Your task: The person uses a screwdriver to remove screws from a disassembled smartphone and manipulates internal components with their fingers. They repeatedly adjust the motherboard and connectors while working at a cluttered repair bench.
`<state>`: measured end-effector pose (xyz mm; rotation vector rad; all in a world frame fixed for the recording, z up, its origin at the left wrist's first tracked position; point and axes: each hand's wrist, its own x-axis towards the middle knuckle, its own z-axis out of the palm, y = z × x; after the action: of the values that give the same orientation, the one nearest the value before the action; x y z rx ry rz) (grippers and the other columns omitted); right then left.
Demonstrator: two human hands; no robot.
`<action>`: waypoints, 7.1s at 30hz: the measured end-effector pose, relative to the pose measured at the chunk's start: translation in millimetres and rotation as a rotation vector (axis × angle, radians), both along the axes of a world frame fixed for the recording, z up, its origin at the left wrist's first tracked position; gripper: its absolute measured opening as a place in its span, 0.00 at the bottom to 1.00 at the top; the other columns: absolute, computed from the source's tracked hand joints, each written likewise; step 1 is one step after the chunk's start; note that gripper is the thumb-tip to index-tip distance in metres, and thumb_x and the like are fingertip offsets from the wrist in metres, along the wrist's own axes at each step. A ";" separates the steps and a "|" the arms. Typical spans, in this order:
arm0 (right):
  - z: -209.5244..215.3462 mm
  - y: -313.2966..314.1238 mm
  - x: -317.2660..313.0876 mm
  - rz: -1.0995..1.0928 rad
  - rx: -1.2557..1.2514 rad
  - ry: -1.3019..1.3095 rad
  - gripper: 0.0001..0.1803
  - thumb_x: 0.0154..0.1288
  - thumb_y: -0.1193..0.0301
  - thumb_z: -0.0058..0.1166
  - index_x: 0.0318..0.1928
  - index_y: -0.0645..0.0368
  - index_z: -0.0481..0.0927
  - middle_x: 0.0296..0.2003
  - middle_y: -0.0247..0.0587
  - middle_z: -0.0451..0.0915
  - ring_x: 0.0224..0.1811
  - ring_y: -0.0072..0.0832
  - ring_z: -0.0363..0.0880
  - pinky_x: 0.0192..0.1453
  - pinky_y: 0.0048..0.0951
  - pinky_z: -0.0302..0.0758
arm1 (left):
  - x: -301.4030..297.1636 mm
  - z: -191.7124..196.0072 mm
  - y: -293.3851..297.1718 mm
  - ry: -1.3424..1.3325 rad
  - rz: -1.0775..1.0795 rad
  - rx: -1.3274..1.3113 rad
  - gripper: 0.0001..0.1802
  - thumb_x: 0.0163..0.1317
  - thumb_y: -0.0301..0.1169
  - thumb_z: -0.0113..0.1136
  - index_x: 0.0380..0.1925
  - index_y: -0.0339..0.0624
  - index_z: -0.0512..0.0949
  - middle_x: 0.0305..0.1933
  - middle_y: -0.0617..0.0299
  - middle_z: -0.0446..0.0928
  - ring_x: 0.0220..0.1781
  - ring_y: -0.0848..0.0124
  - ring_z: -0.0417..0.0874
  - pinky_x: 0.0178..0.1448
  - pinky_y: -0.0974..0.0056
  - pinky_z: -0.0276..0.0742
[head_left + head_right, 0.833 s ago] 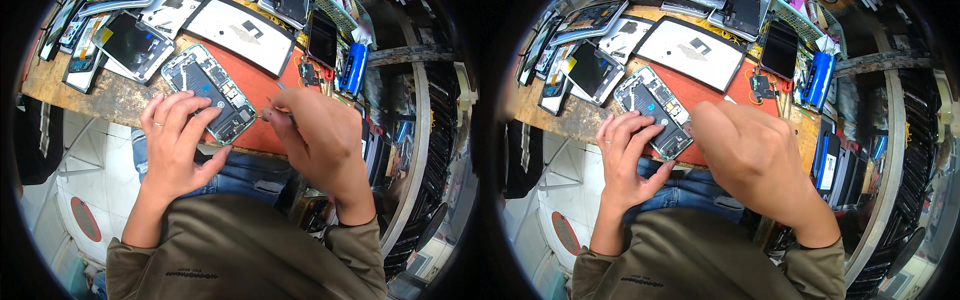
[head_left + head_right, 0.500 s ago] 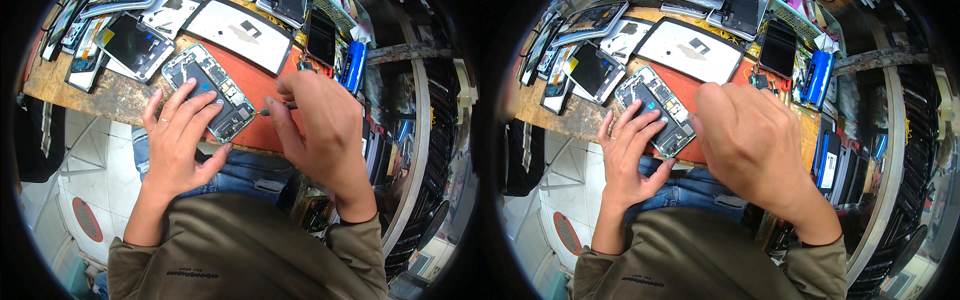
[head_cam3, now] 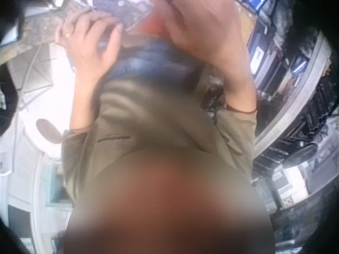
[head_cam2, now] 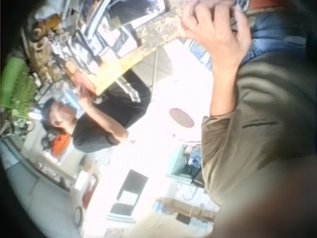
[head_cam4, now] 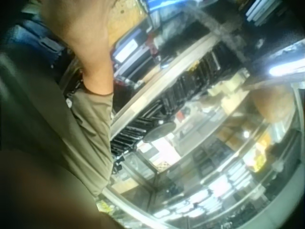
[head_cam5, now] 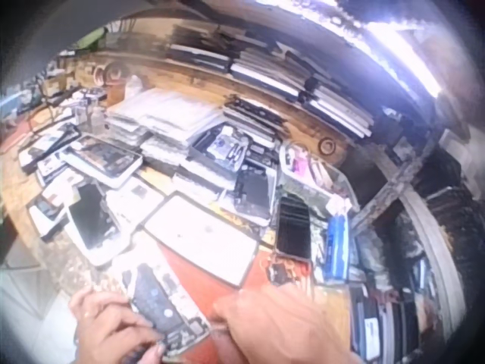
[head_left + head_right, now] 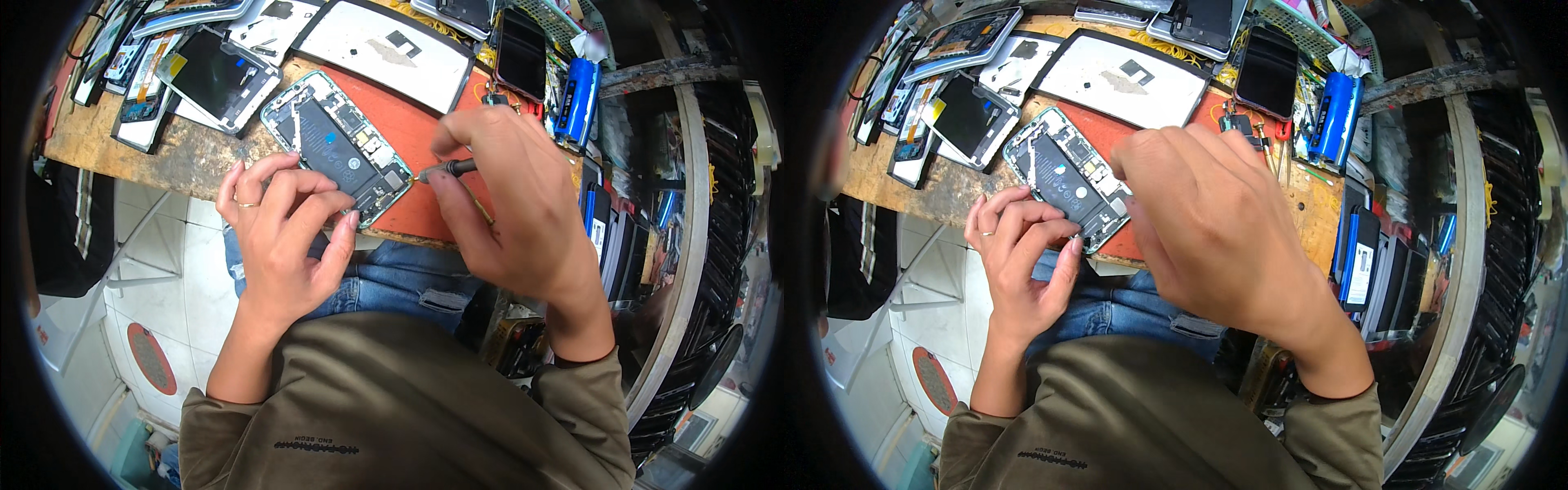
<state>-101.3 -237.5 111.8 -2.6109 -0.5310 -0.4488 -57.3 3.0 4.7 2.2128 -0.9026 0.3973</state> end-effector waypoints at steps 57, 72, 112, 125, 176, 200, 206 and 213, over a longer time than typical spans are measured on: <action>-21.9 -23.4 1.1 -0.295 0.245 -0.035 0.20 0.66 0.89 0.68 0.57 0.68 0.83 0.46 0.48 0.87 0.41 0.33 0.93 0.44 0.32 0.87 | 11.4 17.4 -23.1 -0.148 -0.157 0.358 0.20 0.70 0.57 0.66 0.54 0.65 0.92 0.55 0.70 0.82 0.69 0.62 0.77 0.83 0.39 0.51; -9.4 -6.8 -5.0 -0.100 0.225 0.081 0.19 0.60 0.88 0.72 0.51 0.63 0.84 0.36 0.44 0.88 0.32 0.40 0.89 0.36 0.35 0.83 | 18.2 7.1 -15.2 -0.116 -0.212 0.180 0.16 0.62 0.55 0.70 0.44 0.67 0.94 0.52 0.74 0.84 0.66 0.63 0.77 0.83 0.41 0.52; -32.0 -2.1 -7.9 -0.229 0.310 -0.054 0.13 0.68 0.88 0.69 0.51 0.69 0.84 0.41 0.44 0.88 0.39 0.28 0.93 0.45 0.28 0.91 | 18.0 1.8 -25.2 -0.190 -0.214 0.182 0.16 0.59 0.50 0.74 0.47 0.67 0.92 0.48 0.73 0.79 0.64 0.66 0.79 0.81 0.43 0.58; -15.4 3.9 -16.2 -0.176 0.265 -0.075 0.16 0.64 0.90 0.70 0.49 0.66 0.83 0.38 0.44 0.89 0.35 0.35 0.90 0.37 0.32 0.86 | 24.7 1.0 -15.4 -0.106 -0.249 0.074 0.14 0.53 0.50 0.73 0.38 0.61 0.92 0.43 0.73 0.80 0.59 0.64 0.80 0.79 0.45 0.59; -7.0 6.0 -7.4 -0.194 -0.012 0.002 0.12 0.67 0.79 0.74 0.48 0.64 0.84 0.35 0.42 0.86 0.29 0.37 0.86 0.31 0.38 0.76 | 30.2 -0.7 -20.2 -0.077 -0.115 -0.045 0.16 0.50 0.30 0.68 0.42 0.51 0.92 0.45 0.63 0.81 0.58 0.54 0.82 0.80 0.37 0.63; -25.8 -18.7 -3.9 0.079 -0.004 -0.221 0.15 0.67 0.82 0.67 0.53 0.66 0.84 0.41 0.48 0.87 0.34 0.46 0.88 0.35 0.42 0.81 | 27.2 7.1 -23.1 -0.237 -0.222 0.174 0.20 0.57 0.40 0.69 0.51 0.63 0.96 0.50 0.64 0.82 0.61 0.58 0.80 0.76 0.47 0.60; -25.4 -17.2 -3.7 0.091 -0.016 -0.224 0.15 0.66 0.82 0.67 0.53 0.66 0.85 0.41 0.48 0.87 0.34 0.46 0.88 0.36 0.42 0.82 | 25.6 1.4 -28.1 -0.340 -0.176 0.195 0.19 0.60 0.46 0.69 0.50 0.61 0.95 0.48 0.66 0.82 0.61 0.60 0.80 0.79 0.45 0.60; -24.7 -18.8 -1.2 0.106 -0.021 -0.234 0.17 0.65 0.82 0.66 0.54 0.66 0.85 0.41 0.49 0.87 0.35 0.47 0.88 0.36 0.42 0.82 | 24.9 -0.7 -28.4 -0.380 -0.179 0.193 0.21 0.60 0.49 0.68 0.51 0.61 0.94 0.46 0.67 0.80 0.60 0.61 0.81 0.80 0.44 0.60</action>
<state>-102.5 -256.4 87.1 -2.5491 -0.7500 -0.7220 -32.4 -25.4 4.0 2.2432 -1.3807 0.6848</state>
